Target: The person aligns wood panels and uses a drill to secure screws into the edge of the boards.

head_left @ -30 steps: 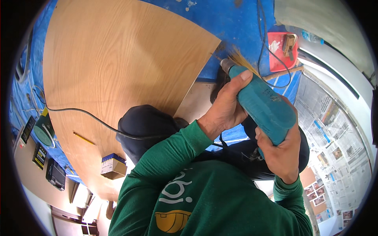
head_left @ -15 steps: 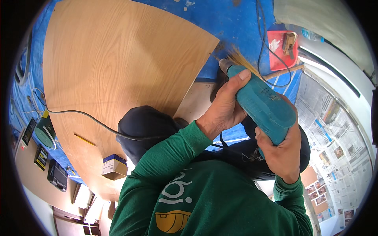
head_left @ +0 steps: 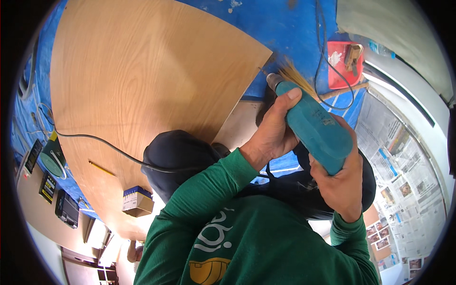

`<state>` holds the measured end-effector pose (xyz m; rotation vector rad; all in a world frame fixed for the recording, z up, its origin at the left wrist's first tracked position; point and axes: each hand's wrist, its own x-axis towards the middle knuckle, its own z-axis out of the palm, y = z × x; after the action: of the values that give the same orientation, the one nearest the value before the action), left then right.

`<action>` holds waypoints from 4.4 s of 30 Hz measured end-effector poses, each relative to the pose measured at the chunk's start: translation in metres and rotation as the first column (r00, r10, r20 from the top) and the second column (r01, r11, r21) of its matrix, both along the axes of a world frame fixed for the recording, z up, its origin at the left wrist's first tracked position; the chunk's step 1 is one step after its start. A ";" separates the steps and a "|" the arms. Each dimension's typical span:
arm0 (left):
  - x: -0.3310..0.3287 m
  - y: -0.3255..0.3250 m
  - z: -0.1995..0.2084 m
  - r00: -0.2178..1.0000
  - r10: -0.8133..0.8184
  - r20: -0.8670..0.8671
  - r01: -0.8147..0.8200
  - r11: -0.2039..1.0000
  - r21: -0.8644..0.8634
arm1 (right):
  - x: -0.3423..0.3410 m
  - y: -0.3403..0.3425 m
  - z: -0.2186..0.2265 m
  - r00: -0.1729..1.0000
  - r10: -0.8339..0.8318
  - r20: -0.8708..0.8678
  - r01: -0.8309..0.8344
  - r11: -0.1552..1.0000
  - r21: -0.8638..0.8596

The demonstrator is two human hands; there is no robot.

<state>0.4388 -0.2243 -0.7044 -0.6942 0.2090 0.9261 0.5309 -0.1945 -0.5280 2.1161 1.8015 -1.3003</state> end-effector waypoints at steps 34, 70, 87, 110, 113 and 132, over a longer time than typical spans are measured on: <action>0.000 0.000 0.006 0.995 0.010 -0.100 -0.019 0.995 -0.096 | -0.002 0.013 -0.025 0.987 0.156 0.048 -0.157 0.987 0.021; -0.184 -0.329 0.053 -0.384 -0.423 -0.821 -0.559 0.814 -0.157 | -0.048 0.047 0.075 0.626 0.769 0.133 -0.660 0.430 0.616; -0.145 -0.579 -0.160 0.506 -0.499 -0.703 -0.838 -0.479 -0.263 | -0.252 -0.054 -0.144 -0.060 0.978 0.200 -0.567 -0.198 0.800; -0.077 -0.527 -0.158 -0.180 -0.241 -0.954 -0.864 -0.424 0.270 | -0.243 -0.059 -0.222 -0.351 0.764 0.541 -0.454 -0.644 0.615; -0.074 -0.544 -0.134 -0.086 -0.006 -0.996 -0.918 -0.389 0.082 | -0.245 -0.053 -0.226 -0.365 0.718 0.592 -0.453 -0.693 0.561; 0.033 -0.595 -0.143 -0.346 0.513 -0.786 -0.926 -0.320 0.199 | -0.227 -0.091 -0.183 -0.332 0.655 0.679 -0.604 -0.700 0.380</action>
<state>0.4723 -0.8193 -0.8471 -1.1310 0.7007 2.9855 0.3043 -0.2859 -0.7109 -0.6388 2.9666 0.3005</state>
